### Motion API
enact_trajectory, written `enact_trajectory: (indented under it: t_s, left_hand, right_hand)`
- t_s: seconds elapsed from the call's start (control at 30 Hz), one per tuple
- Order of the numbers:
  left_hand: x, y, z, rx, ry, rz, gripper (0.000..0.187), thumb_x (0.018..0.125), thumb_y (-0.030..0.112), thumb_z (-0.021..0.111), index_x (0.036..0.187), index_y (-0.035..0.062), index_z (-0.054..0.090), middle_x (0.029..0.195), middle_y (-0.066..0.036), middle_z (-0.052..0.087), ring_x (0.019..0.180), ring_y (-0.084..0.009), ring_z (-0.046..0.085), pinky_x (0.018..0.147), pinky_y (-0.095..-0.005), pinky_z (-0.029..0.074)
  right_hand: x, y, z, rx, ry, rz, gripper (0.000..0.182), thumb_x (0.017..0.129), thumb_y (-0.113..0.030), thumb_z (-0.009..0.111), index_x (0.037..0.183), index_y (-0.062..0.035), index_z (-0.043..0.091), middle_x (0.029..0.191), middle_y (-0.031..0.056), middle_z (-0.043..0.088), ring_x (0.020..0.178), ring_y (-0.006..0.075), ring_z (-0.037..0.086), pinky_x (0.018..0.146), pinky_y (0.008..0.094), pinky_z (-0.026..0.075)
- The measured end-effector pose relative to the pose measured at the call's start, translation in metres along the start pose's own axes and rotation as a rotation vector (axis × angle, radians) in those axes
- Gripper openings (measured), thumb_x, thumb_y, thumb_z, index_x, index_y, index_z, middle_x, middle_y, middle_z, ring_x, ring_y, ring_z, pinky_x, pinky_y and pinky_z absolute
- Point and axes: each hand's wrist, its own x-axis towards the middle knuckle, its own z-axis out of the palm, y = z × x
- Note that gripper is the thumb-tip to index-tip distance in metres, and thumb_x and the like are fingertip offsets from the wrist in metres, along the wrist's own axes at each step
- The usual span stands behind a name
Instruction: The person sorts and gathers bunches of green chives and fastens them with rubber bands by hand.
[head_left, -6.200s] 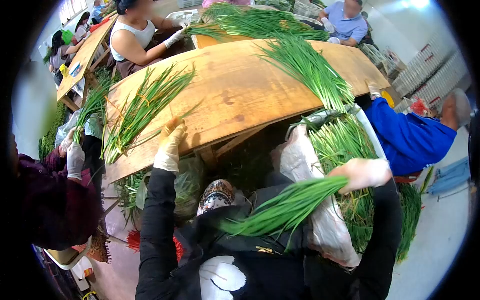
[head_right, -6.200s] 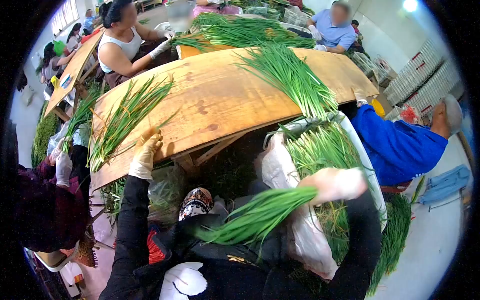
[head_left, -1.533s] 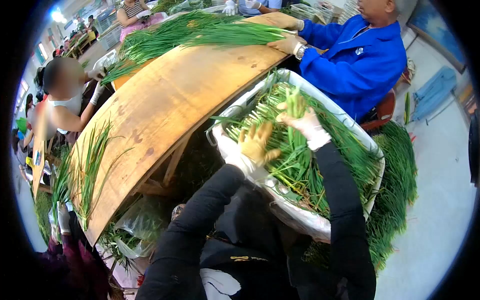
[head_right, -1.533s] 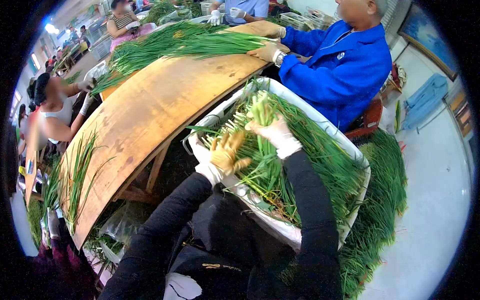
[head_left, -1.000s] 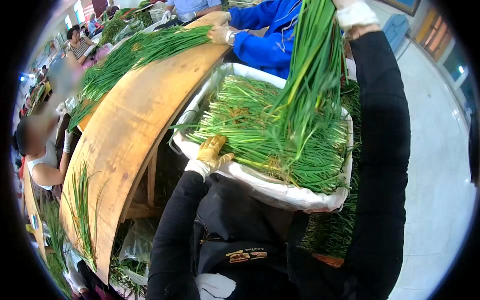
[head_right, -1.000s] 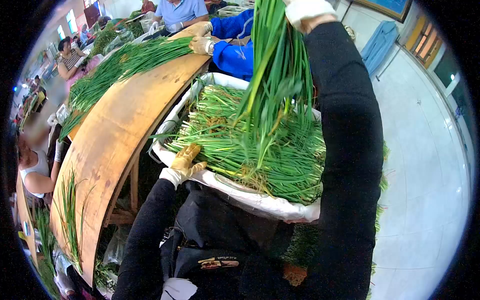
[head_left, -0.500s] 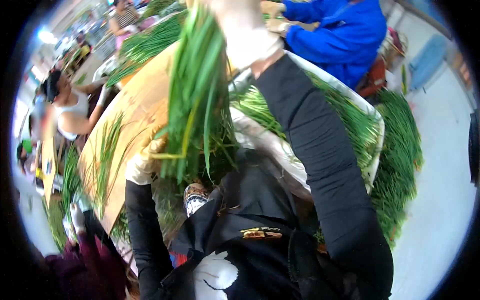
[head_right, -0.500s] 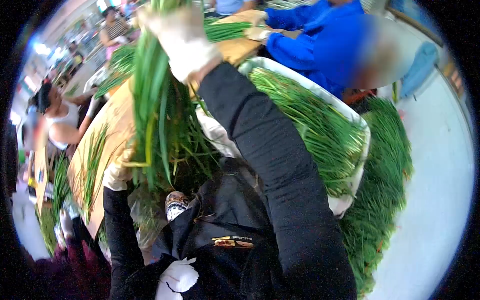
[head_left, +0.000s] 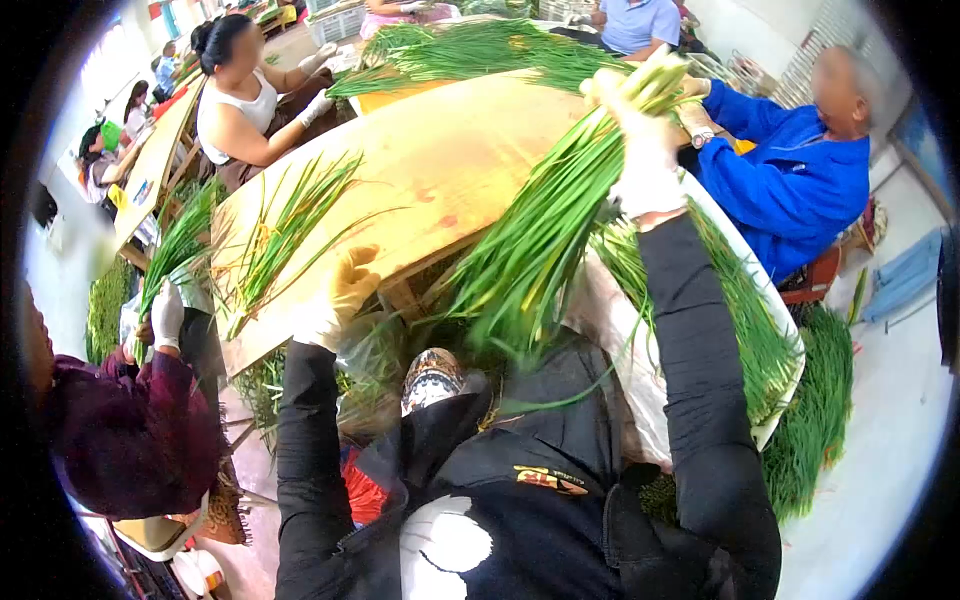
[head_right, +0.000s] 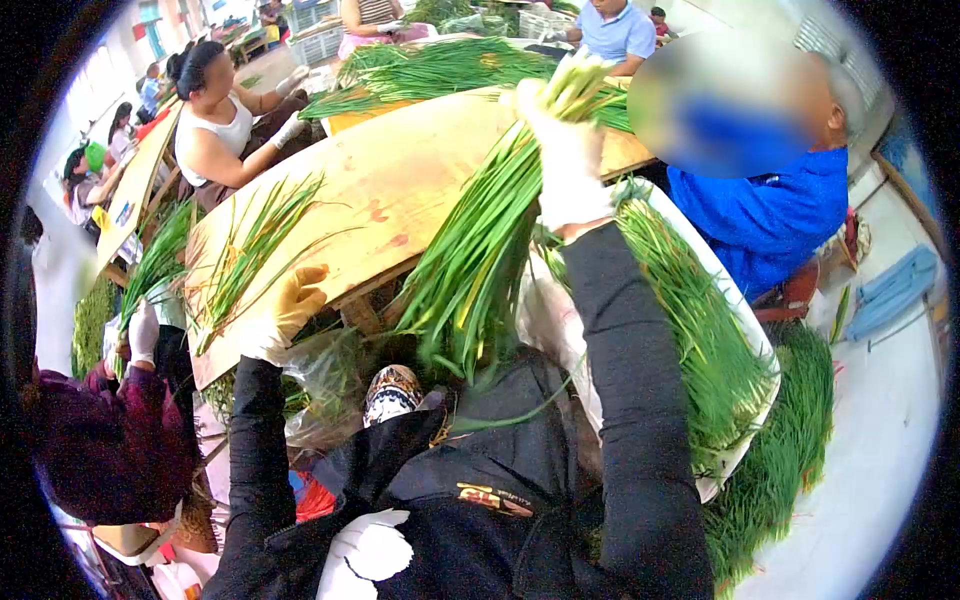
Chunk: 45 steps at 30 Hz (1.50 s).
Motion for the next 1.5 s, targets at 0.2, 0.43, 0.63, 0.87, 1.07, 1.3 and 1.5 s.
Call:
enact_trajectory:
  t_s: [0.2, 0.43, 0.63, 0.87, 1.07, 1.3, 1.5]
  left_hand:
    - [-0.015, 0.104, 0.024, -0.398, -0.766, 0.018, 0.084, 0.073, 0.071, 0.031, 0.115, -0.0003, 0.045, 0.092, -0.009, 0.061, 0.065, -0.011, 0.056, 0.05, -0.0165, 0.038]
    - [0.056, 0.062, 0.013, -0.521, -0.399, 0.19, 0.051, 0.082, 0.03, 0.05, 0.122, 0.0015, 0.038, 0.106, -0.017, 0.055, 0.092, -0.0217, 0.055, 0.077, -0.0265, 0.044]
    - [0.078, 0.004, -0.003, -0.631, -0.04, -0.2, 0.076, 0.079, 0.057, 0.044, 0.125, -0.0007, 0.031, 0.122, -0.017, 0.042, 0.104, -0.0272, 0.047, 0.088, -0.0372, 0.039]
    - [0.11, -0.034, 0.009, -0.609, -0.05, -0.369, 0.076, 0.074, 0.058, 0.052, 0.123, 0.0027, 0.033, 0.119, -0.016, 0.045, 0.104, -0.0252, 0.047, 0.086, -0.0372, 0.039]
    - [0.14, -0.066, 0.02, -0.655, 0.211, -0.273, 0.059, 0.079, 0.045, 0.054, 0.123, 0.0084, 0.038, 0.118, -0.011, 0.046, 0.104, -0.0256, 0.046, 0.087, -0.0373, 0.037]
    - [0.198, -0.034, 0.068, -0.646, 0.124, -0.391, 0.05, 0.078, 0.04, 0.058, 0.114, 0.0061, 0.048, 0.106, -0.004, 0.055, 0.085, -0.018, 0.054, 0.074, -0.0352, 0.044]
    - [0.175, 0.009, 0.081, -0.974, -0.115, -0.368, 0.033, 0.078, 0.028, 0.062, 0.101, 0.0048, 0.056, 0.087, -0.006, 0.061, 0.076, -0.0147, 0.057, 0.067, -0.0291, 0.048]
  right_hand:
    - [0.003, -0.086, 0.039, -0.009, -0.312, -0.384, 0.029, 0.072, -0.011, 0.067, 0.095, -0.0006, 0.055, 0.082, 0.0072, 0.059, 0.069, 0.0147, 0.056, 0.065, 0.0268, 0.047]
    - [-0.018, -0.06, 0.107, -0.454, -1.097, -1.517, 0.036, 0.064, -0.009, 0.063, 0.098, -0.0107, 0.052, 0.078, 0.0022, 0.057, 0.07, 0.0194, 0.057, 0.064, 0.0325, 0.048]
    - [-0.022, 0.041, 0.1, -0.828, -1.411, -1.702, 0.025, 0.069, -0.021, 0.054, 0.091, -0.0139, 0.046, 0.098, 0.0044, 0.052, 0.107, 0.0228, 0.044, 0.095, 0.0414, 0.032]
    - [-0.045, 0.113, 0.062, -1.376, -1.259, -1.14, 0.056, 0.082, -0.017, 0.035, 0.133, -0.0286, 0.016, 0.139, 0.0029, 0.02, 0.125, 0.0225, 0.026, 0.103, 0.0437, 0.02]
    - [-0.002, 0.162, -0.019, -0.921, -0.693, -0.401, 0.035, 0.085, -0.016, 0.042, 0.119, -0.0131, 0.042, 0.119, 0.0084, 0.048, 0.106, 0.0221, 0.049, 0.088, 0.0324, 0.04]
    - [0.028, 0.178, 0.044, -0.074, -0.511, 0.968, 0.096, 0.072, -0.07, 0.037, 0.134, -0.0026, 0.008, 0.13, 0.023, 0.031, 0.118, 0.0313, 0.035, 0.097, 0.0381, 0.03]
    - [-0.015, 0.182, 0.084, -0.023, -0.784, 0.674, 0.077, 0.066, -0.056, 0.063, 0.115, 0.0008, 0.045, 0.111, 0.0112, 0.051, 0.103, 0.0196, 0.046, 0.089, 0.0311, 0.033]
